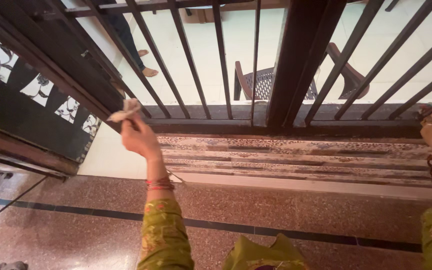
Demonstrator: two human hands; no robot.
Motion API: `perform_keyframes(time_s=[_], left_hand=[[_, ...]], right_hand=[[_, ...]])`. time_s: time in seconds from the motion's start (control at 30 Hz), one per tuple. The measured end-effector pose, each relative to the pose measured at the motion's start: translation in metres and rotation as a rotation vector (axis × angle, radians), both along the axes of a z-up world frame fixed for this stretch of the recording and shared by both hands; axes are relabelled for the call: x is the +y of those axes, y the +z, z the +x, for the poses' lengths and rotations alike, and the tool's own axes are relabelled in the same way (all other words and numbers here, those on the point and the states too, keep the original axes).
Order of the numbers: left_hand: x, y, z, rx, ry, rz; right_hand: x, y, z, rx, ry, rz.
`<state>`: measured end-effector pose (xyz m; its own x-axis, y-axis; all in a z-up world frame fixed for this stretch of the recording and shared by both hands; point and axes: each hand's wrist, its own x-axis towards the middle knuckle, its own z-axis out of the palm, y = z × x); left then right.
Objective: The person cleans the bars and frame of a metal gate by hand using a cloth.
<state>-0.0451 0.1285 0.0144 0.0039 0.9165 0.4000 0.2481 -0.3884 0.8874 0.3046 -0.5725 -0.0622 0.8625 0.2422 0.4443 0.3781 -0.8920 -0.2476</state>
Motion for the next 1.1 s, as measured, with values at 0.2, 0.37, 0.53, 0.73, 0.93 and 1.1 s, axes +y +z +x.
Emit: perform_keyframes(time_s=[0.2,0.37,0.53,0.73,0.93,1.1], left_hand=[[0.039,0.027,0.012,0.206,0.087,0.345],[0.02,0.033,0.005,0.05,-0.045,0.241],[-0.001,0.026,0.015,0.168,-0.008,0.39],[0.033,0.003,0.019,0.404,-0.004,0.305],[0.04,-0.028,0.005,0.514,-0.055,0.368],[0.034,-0.013,-0.014,0.392,-0.098,0.329]], right_hand=[[-0.005,0.002,0.0,-0.003,-0.092,-0.169],[-0.011,-0.001,-0.006,0.02,-0.116,-0.159],[-0.009,0.005,-0.005,0.083,-0.252,-0.303],[-0.004,0.011,-0.014,0.076,-0.294,-0.299],[0.0,0.02,-0.024,0.097,-0.262,-0.256],[0.011,0.024,-0.028,0.092,-0.287,-0.2]])
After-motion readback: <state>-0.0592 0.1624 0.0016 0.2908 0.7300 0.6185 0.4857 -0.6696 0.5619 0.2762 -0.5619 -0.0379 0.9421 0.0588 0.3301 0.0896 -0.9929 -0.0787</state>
